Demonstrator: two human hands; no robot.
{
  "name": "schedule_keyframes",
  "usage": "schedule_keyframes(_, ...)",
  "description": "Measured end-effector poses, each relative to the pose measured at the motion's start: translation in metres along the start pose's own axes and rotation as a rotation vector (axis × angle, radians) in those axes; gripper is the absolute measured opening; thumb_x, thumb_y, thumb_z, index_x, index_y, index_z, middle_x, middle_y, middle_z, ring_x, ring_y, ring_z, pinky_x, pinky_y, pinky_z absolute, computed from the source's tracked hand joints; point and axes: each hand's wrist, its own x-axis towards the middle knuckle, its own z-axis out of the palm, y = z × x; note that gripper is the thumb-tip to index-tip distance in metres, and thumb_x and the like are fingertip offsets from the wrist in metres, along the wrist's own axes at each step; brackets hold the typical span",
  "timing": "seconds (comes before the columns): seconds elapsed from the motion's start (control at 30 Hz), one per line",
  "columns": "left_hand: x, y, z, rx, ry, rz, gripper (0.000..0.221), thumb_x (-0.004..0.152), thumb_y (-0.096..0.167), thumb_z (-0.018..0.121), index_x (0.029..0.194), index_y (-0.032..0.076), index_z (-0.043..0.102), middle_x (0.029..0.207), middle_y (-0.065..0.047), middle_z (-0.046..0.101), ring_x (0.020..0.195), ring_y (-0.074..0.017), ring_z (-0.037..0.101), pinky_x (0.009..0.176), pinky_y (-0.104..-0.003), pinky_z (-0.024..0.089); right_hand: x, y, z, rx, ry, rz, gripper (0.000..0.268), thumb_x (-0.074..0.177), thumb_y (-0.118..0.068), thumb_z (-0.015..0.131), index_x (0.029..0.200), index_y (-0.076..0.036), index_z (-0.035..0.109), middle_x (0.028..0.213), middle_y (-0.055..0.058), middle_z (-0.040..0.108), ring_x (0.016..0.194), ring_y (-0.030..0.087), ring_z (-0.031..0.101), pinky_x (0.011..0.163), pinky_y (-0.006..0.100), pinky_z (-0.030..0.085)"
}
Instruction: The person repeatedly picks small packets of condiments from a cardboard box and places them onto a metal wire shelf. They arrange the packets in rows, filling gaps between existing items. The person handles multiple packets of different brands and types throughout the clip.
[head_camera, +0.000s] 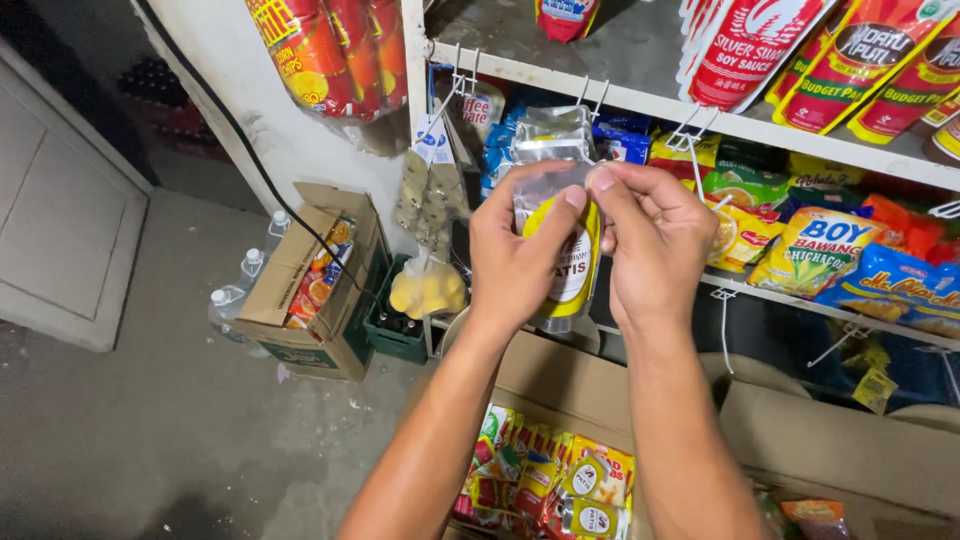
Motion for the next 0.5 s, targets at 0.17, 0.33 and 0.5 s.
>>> schedule_keyframes(0.17,-0.001,0.0,-0.003,-0.156,-0.07,-0.075,0.033,0.099,0.015,0.072,0.128,0.001,0.071,0.102,-0.003,0.075,0.089,-0.0055,0.065,0.081,-0.024,0.055,-0.009,0.002,0.002,-0.03,0.041,-0.071,0.013,0.098,0.0,0.074,0.11,0.005,0.071,0.097,0.009,0.075,0.07,0.007,0.06,0.059,0.02,0.045)
schedule_keyframes(0.33,0.003,-0.006,-0.001,-0.186,-0.084,-0.05,0.033,0.102,0.015,0.071,0.131,0.001,0.071,0.105,-0.003,0.075,0.091,-0.005,0.065,0.082,-0.023,0.055,-0.008,-0.002,0.008,-0.07,0.085,-0.119,0.014,0.098,0.001,0.075,0.111,0.007,0.073,0.098,0.01,0.075,0.071,0.007,0.06,0.059,0.021,0.044)
schedule_keyframes(0.5,0.009,-0.013,-0.002,-0.209,-0.099,-0.092,0.033,0.102,0.015,0.07,0.132,0.0,0.071,0.101,-0.003,0.075,0.088,-0.0042,0.064,0.079,-0.022,0.054,0.0,0.008,0.003,-0.056,0.105,-0.098,0.015,0.097,0.002,0.075,0.11,0.008,0.073,0.095,0.011,0.075,0.068,0.008,0.06,0.058,0.021,0.044)
